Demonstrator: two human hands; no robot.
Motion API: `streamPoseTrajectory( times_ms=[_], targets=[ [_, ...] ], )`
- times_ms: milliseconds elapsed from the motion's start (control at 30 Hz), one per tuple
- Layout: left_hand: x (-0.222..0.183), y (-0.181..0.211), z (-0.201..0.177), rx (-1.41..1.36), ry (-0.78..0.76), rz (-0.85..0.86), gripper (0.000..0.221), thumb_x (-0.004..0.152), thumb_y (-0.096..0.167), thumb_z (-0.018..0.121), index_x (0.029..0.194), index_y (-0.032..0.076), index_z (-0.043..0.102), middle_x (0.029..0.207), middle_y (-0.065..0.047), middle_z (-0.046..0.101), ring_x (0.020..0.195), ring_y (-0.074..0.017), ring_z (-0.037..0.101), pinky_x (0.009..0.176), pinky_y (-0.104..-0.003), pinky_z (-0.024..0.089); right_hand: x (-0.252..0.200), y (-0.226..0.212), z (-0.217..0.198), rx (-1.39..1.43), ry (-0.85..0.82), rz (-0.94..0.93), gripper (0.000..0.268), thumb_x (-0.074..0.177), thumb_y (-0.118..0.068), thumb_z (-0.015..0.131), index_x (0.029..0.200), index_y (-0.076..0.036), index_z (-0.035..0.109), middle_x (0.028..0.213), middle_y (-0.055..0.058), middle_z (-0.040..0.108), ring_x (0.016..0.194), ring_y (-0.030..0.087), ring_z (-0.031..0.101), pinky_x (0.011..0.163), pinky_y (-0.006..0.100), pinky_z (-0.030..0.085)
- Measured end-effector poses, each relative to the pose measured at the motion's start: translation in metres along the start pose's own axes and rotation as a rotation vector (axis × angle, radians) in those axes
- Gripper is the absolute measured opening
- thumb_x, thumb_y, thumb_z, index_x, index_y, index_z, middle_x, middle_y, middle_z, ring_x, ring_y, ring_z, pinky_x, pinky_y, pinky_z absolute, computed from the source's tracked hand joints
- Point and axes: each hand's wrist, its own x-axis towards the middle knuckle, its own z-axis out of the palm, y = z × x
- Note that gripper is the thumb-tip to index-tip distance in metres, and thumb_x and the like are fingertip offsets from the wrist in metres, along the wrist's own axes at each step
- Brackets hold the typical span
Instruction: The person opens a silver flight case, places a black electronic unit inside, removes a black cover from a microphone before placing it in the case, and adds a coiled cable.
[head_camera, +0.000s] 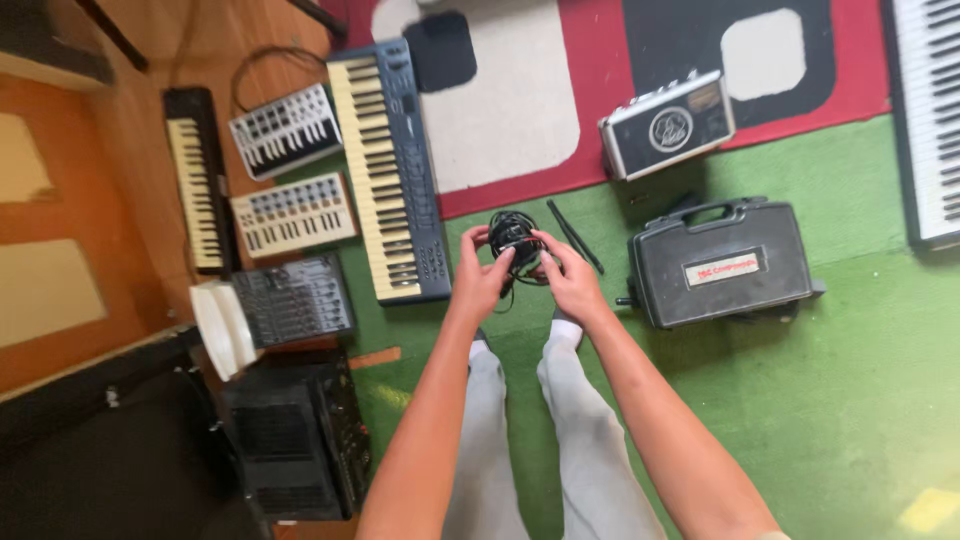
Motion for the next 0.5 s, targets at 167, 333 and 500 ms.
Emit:
streamPoseTrajectory(
  times_ms=[167, 333, 500],
  targets=[
    [-0.086, 0.109, -0.003, -0.004, -0.071, 0.096, 0.068, 0.099, 0.017, 0.073, 0.155, 0.004, 0.038, 0.144, -0.016, 0.050, 0.092, -0.0212, 0.074, 0.068, -0.030, 0.062, -0.083, -0.115, -0.019, 0.182, 0.002, -0.053, 0.035, 0.106, -0.009, 0.056, 0.140, -0.005, 0.061, 0.120, 0.013, 0.062, 0.092, 0.015, 0.074, 0.080, 0.028, 0.060],
    [-0.167, 0.231, -0.009, -0.011, -0.128, 0.093, 0.061, 0.098, 0.018, 0.071, 0.149, 0.003, 0.044, 0.142, -0.013, 0.053, 0.091, -0.0172, 0.074, 0.064, -0.030, 0.062, -0.153, -0.229, -0.032, 0.232, 0.033, -0.150, 0.034, 0.104, -0.008, 0.057, 0.137, -0.003, 0.061, 0.117, 0.009, 0.069, 0.092, 0.012, 0.071, 0.078, 0.026, 0.059],
    [-0.238, 0.321, -0.019, -0.169, -0.235, 0.089, 0.049, 0.099, 0.018, 0.068, 0.138, 0.005, 0.041, 0.126, -0.014, 0.066, 0.093, -0.0142, 0.072, 0.064, -0.028, 0.059, -0.220, -0.310, -0.035, 0.246, 0.036, -0.194, 0.032, 0.104, -0.008, 0.059, 0.135, -0.001, 0.062, 0.105, 0.005, 0.072, 0.085, 0.007, 0.070, 0.072, 0.023, 0.056]
  ],
)
